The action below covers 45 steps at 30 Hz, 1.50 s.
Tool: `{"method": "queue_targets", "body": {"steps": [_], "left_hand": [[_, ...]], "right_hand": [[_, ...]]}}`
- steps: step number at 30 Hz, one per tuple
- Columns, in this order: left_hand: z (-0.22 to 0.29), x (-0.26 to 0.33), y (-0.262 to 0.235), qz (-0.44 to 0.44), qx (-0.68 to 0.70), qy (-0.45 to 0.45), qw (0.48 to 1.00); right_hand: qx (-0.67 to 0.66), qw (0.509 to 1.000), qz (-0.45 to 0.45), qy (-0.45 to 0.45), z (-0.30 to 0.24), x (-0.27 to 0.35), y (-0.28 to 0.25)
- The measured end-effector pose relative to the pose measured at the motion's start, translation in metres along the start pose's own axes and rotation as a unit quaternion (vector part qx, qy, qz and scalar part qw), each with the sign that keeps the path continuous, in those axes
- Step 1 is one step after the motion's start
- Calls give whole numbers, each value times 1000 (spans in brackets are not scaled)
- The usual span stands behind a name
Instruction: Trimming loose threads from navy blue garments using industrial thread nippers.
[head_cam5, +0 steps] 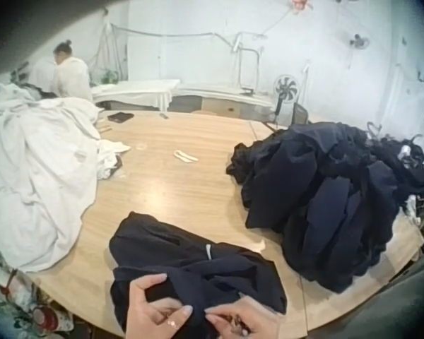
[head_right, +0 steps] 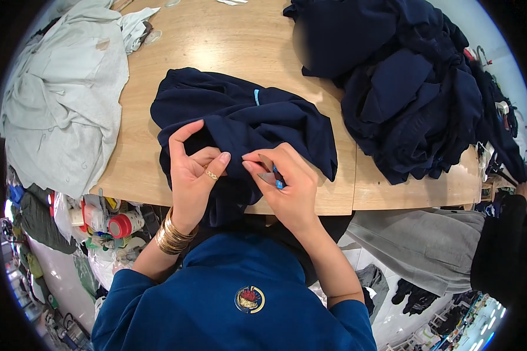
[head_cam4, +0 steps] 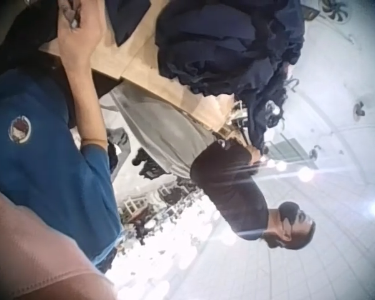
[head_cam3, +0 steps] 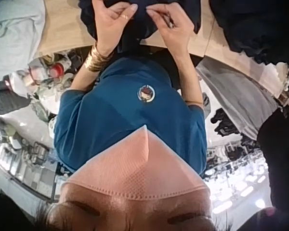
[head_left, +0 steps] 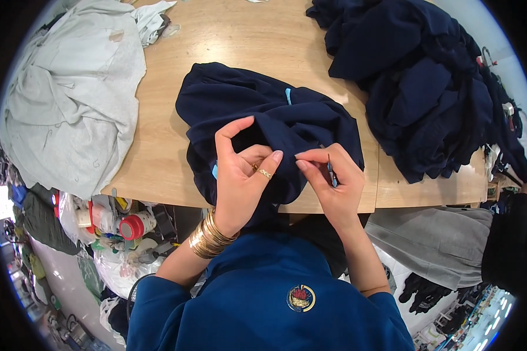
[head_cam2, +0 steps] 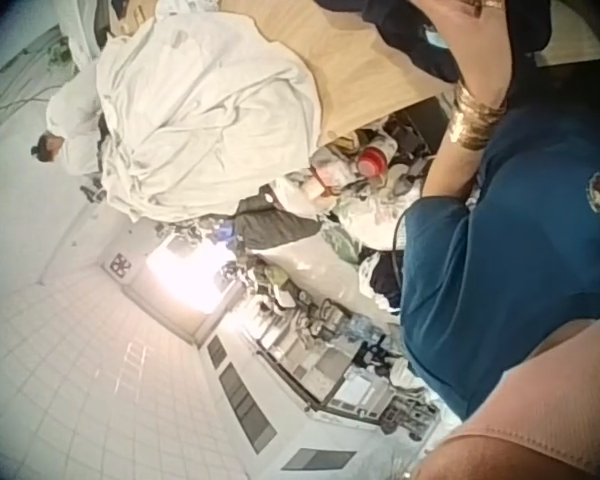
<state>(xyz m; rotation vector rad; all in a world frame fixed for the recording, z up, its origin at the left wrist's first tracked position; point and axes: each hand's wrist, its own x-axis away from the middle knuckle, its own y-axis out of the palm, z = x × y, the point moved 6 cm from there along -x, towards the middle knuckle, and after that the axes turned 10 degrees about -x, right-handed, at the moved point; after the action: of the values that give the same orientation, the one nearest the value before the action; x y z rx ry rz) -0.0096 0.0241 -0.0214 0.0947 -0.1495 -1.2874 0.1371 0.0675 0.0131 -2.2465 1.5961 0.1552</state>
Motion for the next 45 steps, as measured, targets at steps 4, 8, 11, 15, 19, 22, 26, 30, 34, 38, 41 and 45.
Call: {"method": "queue_targets", "body": {"steps": [4, 8, 11, 15, 19, 22, 26, 30, 34, 38, 41, 45], "left_hand": [[9, -1, 5, -41, -52, 70, 995], [15, 0, 15, -76, -171, 97, 977], [6, -1, 8, -66, -232, 119, 963], [-2, 2, 1, -56, -121, 44, 990], [-10, 6, -4, -65, -24, -20, 997], [-7, 9, 0, -57, 6, -5, 998], [-11, 12, -1, -66, 24, -4, 998], [-13, 13, 0, -58, 24, -13, 998], [-16, 14, 0, -51, 25, -24, 998], [-18, 14, 1, -50, 37, -38, 997], [-20, 14, 2, -38, 61, -56, 996], [-23, 15, 3, -35, 87, -58, 994]], "right_hand": [[42, 997, -17, -67, -8, -2, 2], [79, 992, -53, -84, -12, -1, -3], [110, 984, -69, -119, -17, 2, -1], [106, 994, -29, 4, -14, 7, -11], [153, 985, -25, 82, -1, 23, -20], [216, 976, -25, -9, -12, 26, -16], [267, 961, -23, -67, -16, 26, -9], [283, 956, -25, -71, -14, 28, -6], [265, 962, -25, -64, -12, 28, -2], [262, 963, -15, -68, -12, 27, -1], [260, 963, -7, -71, -13, 26, -1], [263, 963, -6, -66, -14, 26, 0]]}}
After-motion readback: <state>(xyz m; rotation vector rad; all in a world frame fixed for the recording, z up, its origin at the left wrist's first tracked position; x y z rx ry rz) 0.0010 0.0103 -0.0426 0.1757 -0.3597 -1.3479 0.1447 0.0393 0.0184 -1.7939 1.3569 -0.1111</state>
